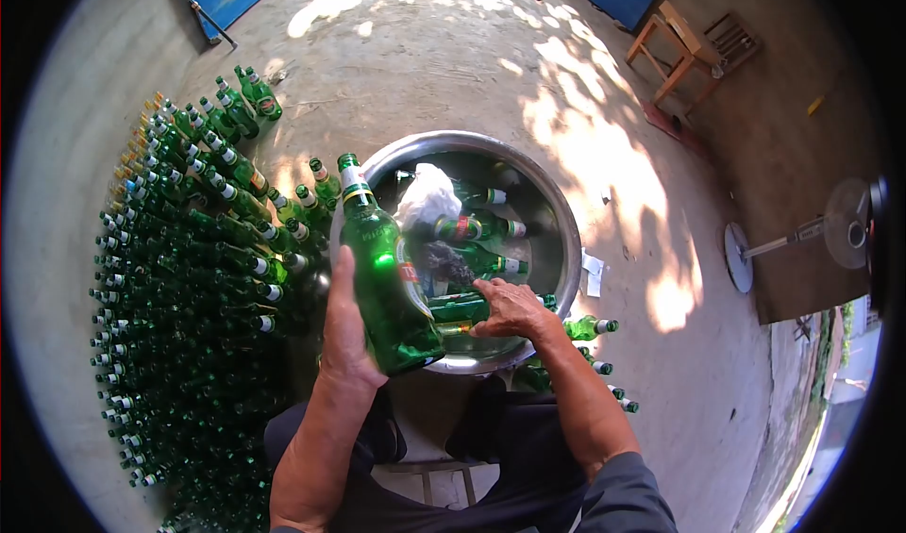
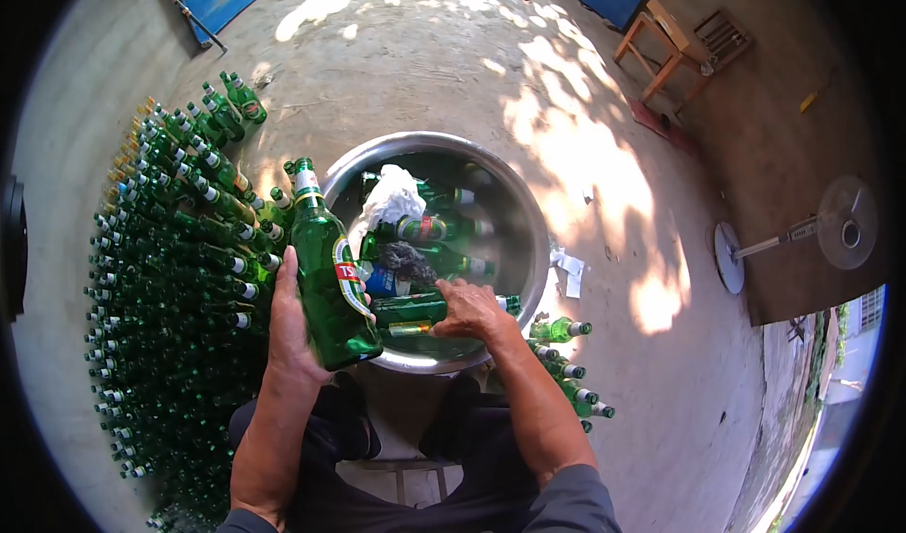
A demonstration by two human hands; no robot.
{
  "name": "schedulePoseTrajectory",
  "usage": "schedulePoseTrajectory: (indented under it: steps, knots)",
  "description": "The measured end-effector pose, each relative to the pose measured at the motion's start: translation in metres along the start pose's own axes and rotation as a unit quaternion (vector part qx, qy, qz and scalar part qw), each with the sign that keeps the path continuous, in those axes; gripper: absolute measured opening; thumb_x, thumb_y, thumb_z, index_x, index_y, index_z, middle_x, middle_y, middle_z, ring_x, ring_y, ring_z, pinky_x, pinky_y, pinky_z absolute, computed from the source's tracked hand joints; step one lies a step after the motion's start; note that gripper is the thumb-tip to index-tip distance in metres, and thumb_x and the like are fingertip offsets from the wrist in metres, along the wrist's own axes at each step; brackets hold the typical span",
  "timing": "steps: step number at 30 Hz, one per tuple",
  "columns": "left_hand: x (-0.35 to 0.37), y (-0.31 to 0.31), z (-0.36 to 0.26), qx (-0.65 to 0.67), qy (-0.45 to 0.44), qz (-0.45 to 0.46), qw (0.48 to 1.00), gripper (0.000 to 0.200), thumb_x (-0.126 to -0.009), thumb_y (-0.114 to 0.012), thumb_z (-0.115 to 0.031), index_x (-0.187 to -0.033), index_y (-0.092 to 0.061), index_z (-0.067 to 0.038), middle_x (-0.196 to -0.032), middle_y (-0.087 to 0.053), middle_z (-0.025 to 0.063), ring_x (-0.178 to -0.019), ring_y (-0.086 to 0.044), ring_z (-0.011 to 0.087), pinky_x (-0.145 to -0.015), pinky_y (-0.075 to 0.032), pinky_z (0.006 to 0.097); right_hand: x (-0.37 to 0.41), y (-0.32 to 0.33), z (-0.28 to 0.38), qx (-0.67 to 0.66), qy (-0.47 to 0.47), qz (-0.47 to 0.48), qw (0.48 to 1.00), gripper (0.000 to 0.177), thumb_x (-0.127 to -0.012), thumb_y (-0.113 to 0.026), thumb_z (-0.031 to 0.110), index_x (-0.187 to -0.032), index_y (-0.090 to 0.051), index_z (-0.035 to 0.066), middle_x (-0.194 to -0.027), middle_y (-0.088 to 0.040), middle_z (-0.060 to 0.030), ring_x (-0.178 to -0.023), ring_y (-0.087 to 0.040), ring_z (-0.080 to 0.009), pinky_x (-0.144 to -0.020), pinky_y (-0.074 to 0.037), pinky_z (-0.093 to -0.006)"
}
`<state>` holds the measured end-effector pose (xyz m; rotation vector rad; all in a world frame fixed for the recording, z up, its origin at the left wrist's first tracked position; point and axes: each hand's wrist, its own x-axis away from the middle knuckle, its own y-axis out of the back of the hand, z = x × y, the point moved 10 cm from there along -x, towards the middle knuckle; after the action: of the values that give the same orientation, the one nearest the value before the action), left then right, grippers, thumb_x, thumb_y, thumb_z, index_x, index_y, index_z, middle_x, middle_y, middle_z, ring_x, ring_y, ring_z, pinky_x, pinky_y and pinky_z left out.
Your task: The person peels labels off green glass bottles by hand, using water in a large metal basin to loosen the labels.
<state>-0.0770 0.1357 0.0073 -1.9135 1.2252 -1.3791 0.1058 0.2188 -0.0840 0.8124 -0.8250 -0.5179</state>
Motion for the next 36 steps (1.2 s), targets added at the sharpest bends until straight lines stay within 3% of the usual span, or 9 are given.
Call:
schedulePoseTrajectory:
  steps: [3, 6, 10, 12, 15, 18, 31, 33, 36]
  knots:
    - [-0.001, 0.001, 0.000, -0.001, 0.003, -0.007, 1.000, 0.065, -0.099, -0.047, -0.068, -0.119, -0.063, -0.008, -0.089, -0.070, 0.0142, -0.077, -0.072, 0.0293, -0.067, -0.062, 0.0484, -0.002, 0.004, -0.004, -0.053, 0.022, -0.075, 0.996, 0.099, -0.074, -0.072, 0.072, -0.134, -0.054, -0.004, -0.116, -0.066, -0.0270, -0.117, -0.062, -0.0412, -0.100, -0.043, -0.0552]
    - [-0.001, 0.000, 0.000, -0.006, -0.001, -0.003, 1.000, 0.066, -0.099, -0.047, -0.068, -0.119, -0.063, -0.008, -0.089, -0.071, 0.0144, -0.077, -0.072, 0.0296, -0.067, -0.062, 0.0486, -0.006, 0.003, -0.005, -0.056, -0.003, -0.054, 0.997, 0.105, -0.074, -0.063, 0.085, -0.122, -0.059, -0.008, -0.119, -0.065, -0.0298, -0.116, -0.062, -0.0400, -0.097, -0.044, -0.0542]
    - [-0.004, 0.002, 0.002, 0.010, 0.005, 0.005, 1.000, 0.066, -0.098, -0.048, -0.069, -0.120, -0.063, -0.008, -0.090, -0.071, 0.0145, -0.077, -0.072, 0.0299, -0.068, -0.062, 0.0489, -0.011, 0.003, 0.003, 0.035, -0.005, -0.071, 0.997, 0.103, -0.075, -0.056, 0.089, -0.112, -0.063, -0.006, -0.108, -0.069, -0.0309, -0.104, -0.068, -0.0407, -0.090, -0.048, -0.0515]
    - [-0.005, 0.005, 0.001, 0.005, 0.001, -0.003, 1.000, 0.066, -0.098, -0.048, -0.069, -0.120, -0.063, -0.009, -0.090, -0.071, 0.0145, -0.077, -0.072, 0.0300, -0.068, -0.062, 0.0493, -0.014, 0.002, -0.003, 0.030, -0.045, -0.066, 0.996, 0.103, -0.077, -0.048, 0.092, -0.098, -0.069, -0.007, -0.089, -0.071, -0.0306, -0.086, -0.071, -0.0426, -0.081, -0.053, -0.0497]
    - [-0.004, 0.007, 0.001, 0.020, 0.007, -0.002, 1.000, 0.066, -0.098, -0.049, -0.069, -0.120, -0.063, -0.008, -0.090, -0.071, 0.0145, -0.077, -0.073, 0.0303, -0.068, -0.062, 0.0499, -0.010, 0.005, 0.000, 0.041, -0.039, -0.063, 0.996, 0.104, -0.078, -0.044, 0.094, -0.083, -0.072, -0.007, -0.074, -0.069, -0.0289, -0.074, -0.070, -0.0437, -0.073, -0.055, -0.0500]
    - [-0.005, 0.008, 0.000, 0.021, 0.015, 0.003, 1.000, 0.067, -0.097, -0.049, -0.069, -0.119, -0.063, -0.008, -0.089, -0.071, 0.0145, -0.076, -0.073, 0.0306, -0.068, -0.062, 0.0506, -0.007, 0.005, -0.001, 0.049, -0.046, -0.047, 0.997, 0.103, -0.078, -0.043, 0.094, -0.073, -0.073, -0.005, -0.074, -0.069, -0.0291, -0.076, -0.071, -0.0432, -0.074, -0.056, -0.0511]
    - [-0.003, 0.005, -0.003, 0.023, 0.003, 0.004, 1.000, 0.066, -0.098, -0.049, -0.068, -0.119, -0.063, -0.007, -0.089, -0.071, 0.0159, -0.077, -0.073, 0.0319, -0.069, -0.062, 0.0509, -0.006, 0.003, -0.001, 0.020, -0.029, -0.033, 0.999, 0.098, -0.081, -0.043, 0.092, -0.070, -0.074, 0.000, -0.073, -0.069, -0.0267, -0.075, -0.071, -0.0422, -0.072, -0.055, -0.0510]
    - [-0.003, 0.005, -0.003, 0.028, 0.003, 0.002, 1.000, 0.066, -0.098, -0.048, -0.068, -0.120, -0.062, -0.007, -0.089, -0.070, 0.0164, -0.077, -0.073, 0.0321, -0.069, -0.062, 0.0510, -0.007, 0.009, -0.001, 0.034, -0.005, -0.093, 0.995, 0.098, -0.080, -0.044, 0.092, -0.073, -0.073, -0.001, -0.073, -0.069, -0.0258, -0.073, -0.070, -0.0424, -0.071, -0.055, -0.0515]
    - [-0.004, 0.004, -0.003, 0.028, -0.002, 0.006, 1.000, 0.067, -0.099, -0.048, -0.068, -0.119, -0.062, -0.006, -0.089, -0.071, 0.0167, -0.077, -0.072, 0.0322, -0.068, -0.062, 0.0509, -0.009, 0.005, -0.003, 0.038, -0.007, -0.080, 0.996, 0.095, -0.080, -0.047, 0.090, -0.079, -0.073, -0.001, -0.081, -0.070, -0.0265, -0.080, -0.070, -0.0415, -0.073, -0.055, -0.0517]
